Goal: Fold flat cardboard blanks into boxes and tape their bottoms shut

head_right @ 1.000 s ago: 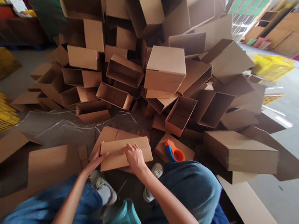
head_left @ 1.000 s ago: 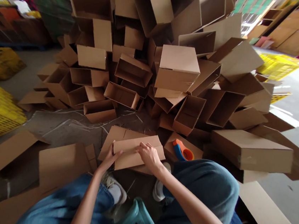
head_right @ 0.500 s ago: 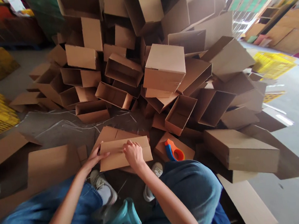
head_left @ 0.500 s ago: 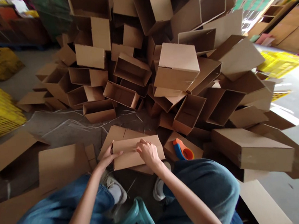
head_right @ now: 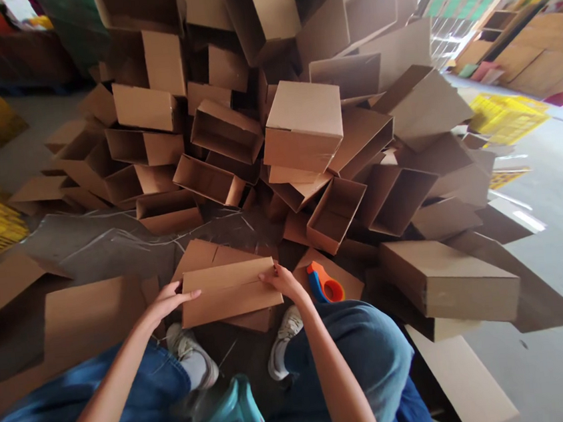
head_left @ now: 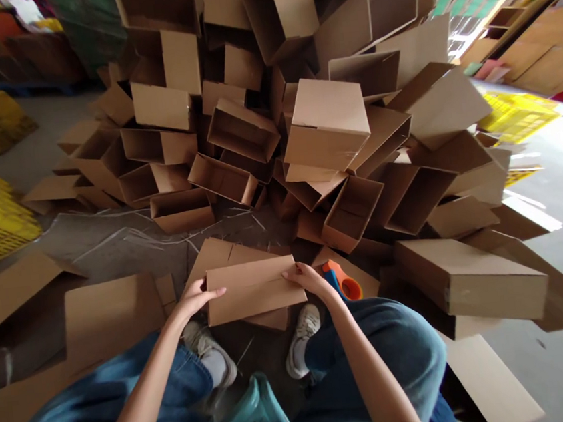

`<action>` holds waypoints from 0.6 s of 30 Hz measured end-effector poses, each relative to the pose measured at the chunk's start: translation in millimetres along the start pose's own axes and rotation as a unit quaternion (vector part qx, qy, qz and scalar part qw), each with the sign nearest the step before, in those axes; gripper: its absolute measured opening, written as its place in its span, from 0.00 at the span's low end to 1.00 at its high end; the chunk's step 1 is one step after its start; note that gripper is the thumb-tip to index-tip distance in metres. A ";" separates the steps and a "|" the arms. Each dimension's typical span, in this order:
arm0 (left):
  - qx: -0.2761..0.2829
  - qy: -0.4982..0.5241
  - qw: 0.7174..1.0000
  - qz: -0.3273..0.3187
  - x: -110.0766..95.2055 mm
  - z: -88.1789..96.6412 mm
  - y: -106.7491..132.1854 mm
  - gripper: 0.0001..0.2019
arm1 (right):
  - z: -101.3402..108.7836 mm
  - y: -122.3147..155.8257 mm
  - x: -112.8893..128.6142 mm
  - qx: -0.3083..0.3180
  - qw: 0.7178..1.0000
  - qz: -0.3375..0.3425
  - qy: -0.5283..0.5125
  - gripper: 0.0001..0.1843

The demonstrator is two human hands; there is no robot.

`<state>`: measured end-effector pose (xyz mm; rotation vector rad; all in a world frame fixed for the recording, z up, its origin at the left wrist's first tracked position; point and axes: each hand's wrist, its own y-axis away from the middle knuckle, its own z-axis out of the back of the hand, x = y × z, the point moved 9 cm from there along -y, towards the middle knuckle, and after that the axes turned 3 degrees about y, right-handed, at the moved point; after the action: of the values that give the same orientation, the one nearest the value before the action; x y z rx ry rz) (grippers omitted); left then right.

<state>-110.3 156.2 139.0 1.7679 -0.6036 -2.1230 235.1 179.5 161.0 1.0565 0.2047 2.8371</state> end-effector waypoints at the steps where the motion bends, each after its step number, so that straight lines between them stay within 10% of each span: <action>1: -0.003 -0.007 1.000 -0.004 1.1 1.4 -1.0 0.33 | -2.5 1.3 -1.3 0.013 1.000 -0.012 -0.001 0.25; 18: -0.070 -0.201 0.977 -0.020 -17.5 6.9 7.0 0.19 | -8.3 3.2 -35.0 -0.014 0.986 -0.139 -0.086 0.23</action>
<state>-114.0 159.6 158.4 1.2946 -0.4996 -2.5050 255.9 170.5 132.7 1.1589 0.2724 2.4822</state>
